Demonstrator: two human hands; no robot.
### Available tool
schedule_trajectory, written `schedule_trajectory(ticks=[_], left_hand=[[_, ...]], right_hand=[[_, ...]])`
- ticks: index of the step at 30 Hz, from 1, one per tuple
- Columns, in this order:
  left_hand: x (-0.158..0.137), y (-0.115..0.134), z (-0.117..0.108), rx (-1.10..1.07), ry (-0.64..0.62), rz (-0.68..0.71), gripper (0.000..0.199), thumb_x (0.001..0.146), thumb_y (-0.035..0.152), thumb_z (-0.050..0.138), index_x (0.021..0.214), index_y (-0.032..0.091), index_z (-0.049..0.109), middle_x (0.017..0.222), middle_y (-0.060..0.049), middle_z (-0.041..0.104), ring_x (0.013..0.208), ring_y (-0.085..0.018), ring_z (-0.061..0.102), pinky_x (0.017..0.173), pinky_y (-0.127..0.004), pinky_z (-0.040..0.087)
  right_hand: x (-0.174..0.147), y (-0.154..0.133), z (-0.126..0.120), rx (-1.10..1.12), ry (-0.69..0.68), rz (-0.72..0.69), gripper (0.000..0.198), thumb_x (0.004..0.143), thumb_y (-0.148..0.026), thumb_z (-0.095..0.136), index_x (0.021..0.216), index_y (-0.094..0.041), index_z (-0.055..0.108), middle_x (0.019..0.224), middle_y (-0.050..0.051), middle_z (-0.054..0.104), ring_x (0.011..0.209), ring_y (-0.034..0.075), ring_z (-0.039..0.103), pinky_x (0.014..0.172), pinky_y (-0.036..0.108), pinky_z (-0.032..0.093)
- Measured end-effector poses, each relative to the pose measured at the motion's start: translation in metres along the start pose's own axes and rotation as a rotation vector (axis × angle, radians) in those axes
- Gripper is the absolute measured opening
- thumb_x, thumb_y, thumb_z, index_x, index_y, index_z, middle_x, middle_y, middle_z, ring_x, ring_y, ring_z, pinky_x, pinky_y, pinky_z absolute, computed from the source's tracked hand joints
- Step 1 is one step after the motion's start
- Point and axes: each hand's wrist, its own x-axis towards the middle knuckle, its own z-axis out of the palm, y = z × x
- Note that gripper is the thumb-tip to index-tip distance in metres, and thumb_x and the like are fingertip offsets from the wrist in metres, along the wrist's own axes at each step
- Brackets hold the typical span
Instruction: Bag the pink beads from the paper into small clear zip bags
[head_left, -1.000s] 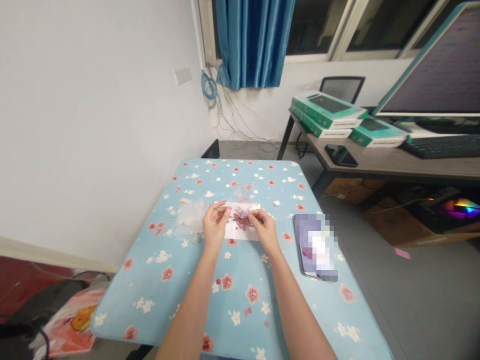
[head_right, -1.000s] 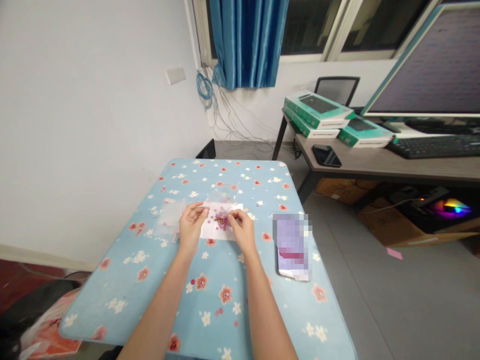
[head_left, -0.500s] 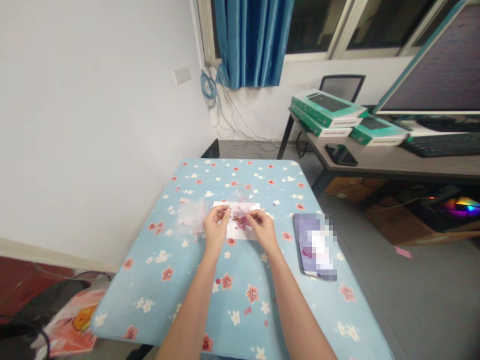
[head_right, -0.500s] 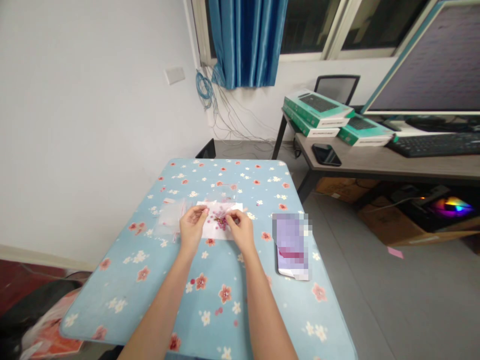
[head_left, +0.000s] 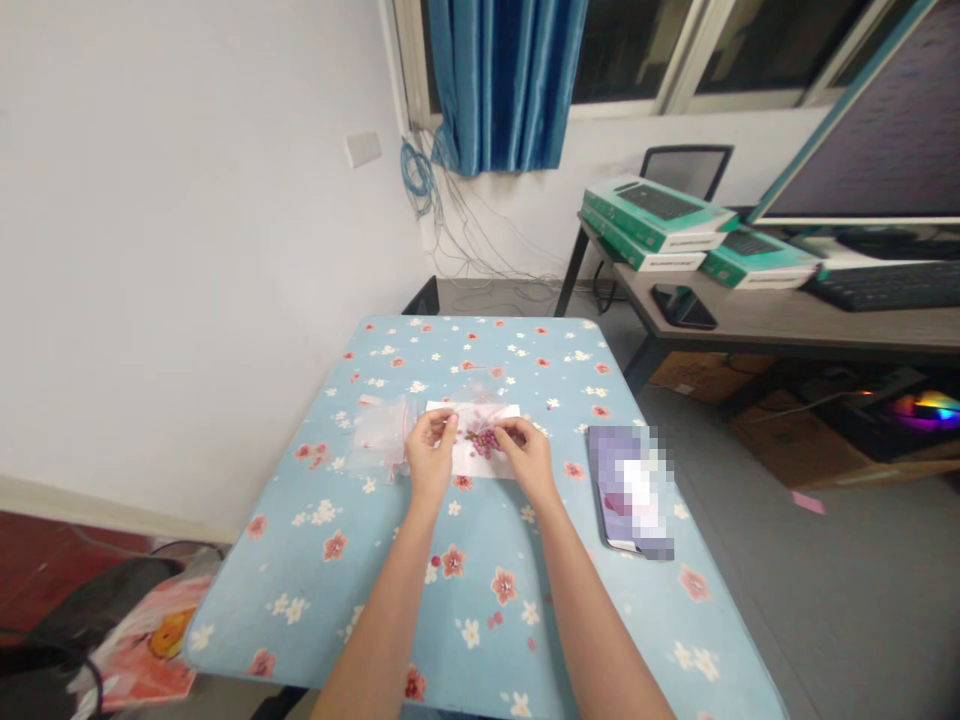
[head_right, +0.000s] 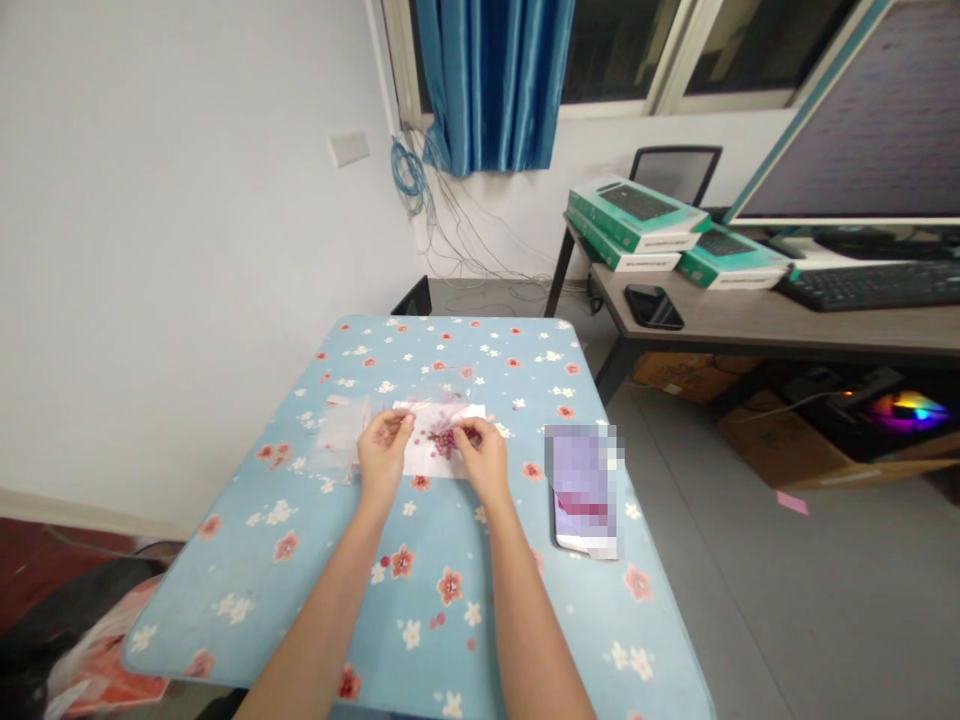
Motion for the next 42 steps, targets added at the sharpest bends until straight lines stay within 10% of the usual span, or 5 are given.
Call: schedule_trajectory(ticks=[14, 25, 42], left_hand=[[0.001, 0.001, 0.000, -0.168, 0.038, -0.176, 0.023, 0.073, 0.030, 0.062, 0.087, 0.018, 0.048, 0.063, 0.001, 0.064, 0.058, -0.014, 0.065, 0.058, -0.024, 0.051], [-0.001, 0.006, 0.001, -0.194, 0.061, -0.155, 0.035, 0.074, 0.026, 0.061, 0.102, 0.021, 0.040, 0.069, 0.002, 0.063, 0.057, -0.012, 0.065, 0.060, -0.025, 0.053], [0.003, 0.032, -0.084, -0.075, 0.294, -0.184, 0.054, 0.064, 0.019, 0.064, 0.111, 0.022, 0.038, 0.069, 0.006, 0.057, 0.055, -0.013, 0.065, 0.061, -0.029, 0.056]], right_hand=[[0.017, 0.003, -0.028, 0.136, 0.362, 0.033, 0.024, 0.075, -0.032, 0.052, 0.092, -0.016, 0.059, 0.084, 0.006, 0.062, 0.074, 0.017, 0.057, 0.071, 0.032, 0.045], [0.058, 0.030, -0.075, -0.611, 0.122, -0.098, 0.030, 0.068, -0.017, 0.052, 0.096, -0.017, 0.062, 0.085, 0.009, 0.064, 0.071, 0.019, 0.056, 0.073, 0.035, 0.042], [0.016, 0.005, -0.047, -0.292, -0.209, -0.077, 0.024, 0.072, -0.021, 0.052, 0.093, -0.019, 0.061, 0.083, 0.004, 0.065, 0.067, 0.015, 0.058, 0.062, 0.028, 0.045]])
